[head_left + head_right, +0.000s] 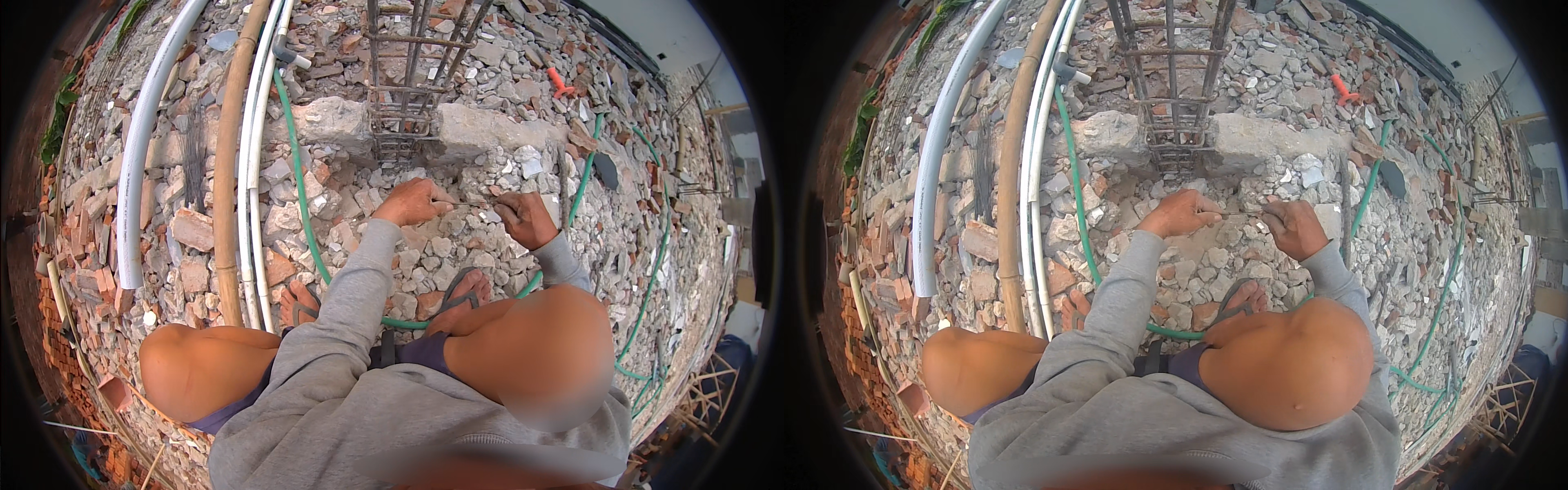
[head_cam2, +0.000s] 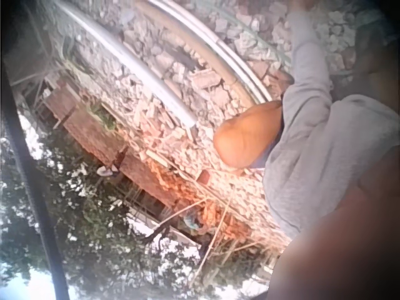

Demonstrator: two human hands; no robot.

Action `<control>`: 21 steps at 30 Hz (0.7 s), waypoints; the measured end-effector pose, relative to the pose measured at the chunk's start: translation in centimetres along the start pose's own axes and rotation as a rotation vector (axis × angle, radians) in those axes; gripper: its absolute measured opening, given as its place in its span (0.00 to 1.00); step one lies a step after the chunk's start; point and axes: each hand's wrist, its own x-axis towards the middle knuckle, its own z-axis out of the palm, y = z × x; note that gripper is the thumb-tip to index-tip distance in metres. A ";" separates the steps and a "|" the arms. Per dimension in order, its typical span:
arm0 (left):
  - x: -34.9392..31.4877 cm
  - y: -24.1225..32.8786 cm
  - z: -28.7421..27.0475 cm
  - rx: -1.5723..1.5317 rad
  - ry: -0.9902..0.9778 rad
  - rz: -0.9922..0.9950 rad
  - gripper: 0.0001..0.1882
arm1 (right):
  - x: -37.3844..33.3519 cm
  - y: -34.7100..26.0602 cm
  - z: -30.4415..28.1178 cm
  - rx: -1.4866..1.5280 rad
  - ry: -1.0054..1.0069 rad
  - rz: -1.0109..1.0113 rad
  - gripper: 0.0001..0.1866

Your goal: The person assembles a rebar cage by hand, tying intersecting steel bars with wire at multiple points. They repeatedly pick up wire, wrap it around bar intersections, and twist it to secure the structure.

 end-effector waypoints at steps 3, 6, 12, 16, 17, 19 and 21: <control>0.5 1.3 1.8 0.257 0.148 0.082 0.13 | 0.9 -0.2 2.3 -0.203 0.152 -0.042 0.07; 0.9 1.8 2.9 0.004 0.294 0.187 0.13 | 1.8 0.1 3.7 -0.303 0.158 -0.074 0.05; 1.5 0.2 3.4 -0.133 0.434 0.277 0.16 | 1.5 0.4 4.5 0.213 0.150 -0.021 0.15; 1.8 0.5 4.9 -0.158 0.531 0.299 0.15 | 1.5 1.4 4.1 0.017 0.161 -0.113 0.13; 1.9 0.5 5.2 -0.148 0.533 0.255 0.16 | 1.6 2.0 3.6 0.067 0.139 -0.047 0.13; 2.1 0.0 5.3 -0.311 0.642 0.214 0.18 | 3.0 3.7 2.8 -0.038 0.331 -0.022 0.13; 2.3 -1.3 4.9 -0.592 0.718 0.064 0.21 | 4.2 5.5 2.0 -0.099 0.500 0.078 0.12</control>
